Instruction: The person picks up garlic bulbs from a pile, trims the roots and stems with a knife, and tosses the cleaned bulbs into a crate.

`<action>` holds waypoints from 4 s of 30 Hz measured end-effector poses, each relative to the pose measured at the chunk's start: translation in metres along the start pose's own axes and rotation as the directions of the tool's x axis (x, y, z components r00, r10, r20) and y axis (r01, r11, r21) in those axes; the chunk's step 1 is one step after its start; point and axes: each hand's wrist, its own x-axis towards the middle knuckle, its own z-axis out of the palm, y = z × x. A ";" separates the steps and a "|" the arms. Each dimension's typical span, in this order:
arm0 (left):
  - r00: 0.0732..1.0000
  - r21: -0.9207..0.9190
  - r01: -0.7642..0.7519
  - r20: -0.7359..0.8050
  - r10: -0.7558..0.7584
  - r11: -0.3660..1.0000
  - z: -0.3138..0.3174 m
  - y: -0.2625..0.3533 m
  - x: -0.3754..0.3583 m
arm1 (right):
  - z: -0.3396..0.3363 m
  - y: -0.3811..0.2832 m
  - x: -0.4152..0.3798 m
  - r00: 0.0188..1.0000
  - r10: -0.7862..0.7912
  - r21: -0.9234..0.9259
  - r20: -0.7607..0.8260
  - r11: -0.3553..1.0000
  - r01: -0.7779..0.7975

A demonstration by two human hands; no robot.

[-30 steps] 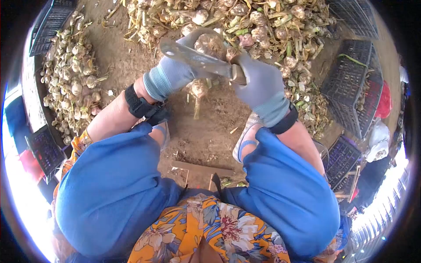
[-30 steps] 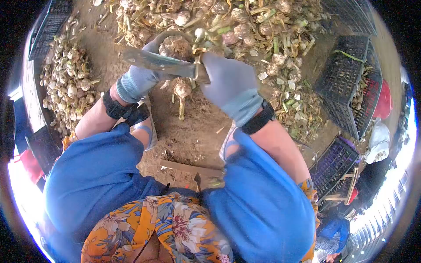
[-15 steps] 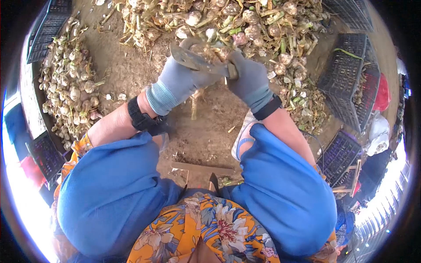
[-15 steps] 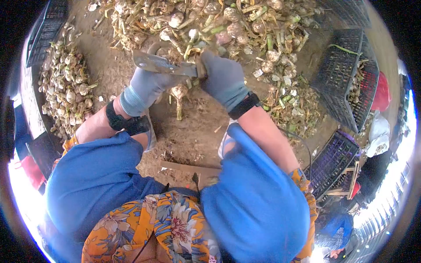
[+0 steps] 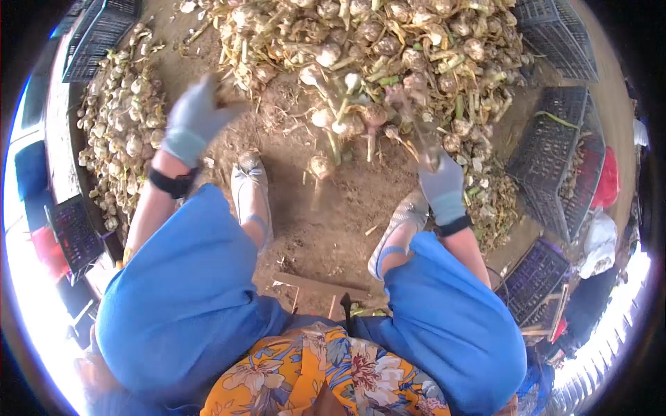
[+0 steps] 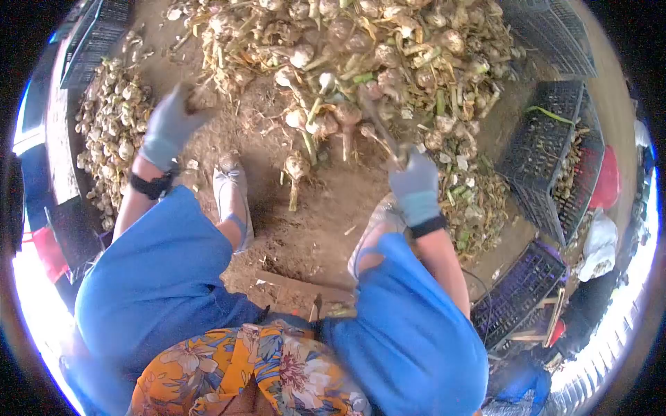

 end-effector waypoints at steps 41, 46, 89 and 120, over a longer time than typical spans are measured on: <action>0.831 -0.831 -0.227 0.107 0.546 0.508 0.051 0.093 -0.020 | 0.001 -0.106 0.037 0.877 -0.459 0.007 0.141 0.887 0.463; 0.775 -0.675 -0.535 -0.152 0.614 0.508 0.083 0.082 -0.020 | 0.018 -0.091 0.039 0.868 -0.493 0.030 0.066 0.870 0.492; 0.782 0.585 -0.591 0.585 0.217 0.555 0.068 0.068 -0.010 | -0.061 -0.017 0.062 0.931 0.113 -0.413 0.346 0.910 0.043; 0.703 -0.634 -0.491 0.118 0.702 0.597 0.061 0.101 -0.001 | -0.011 -0.033 0.048 0.988 -0.015 0.242 0.151 0.970 -0.022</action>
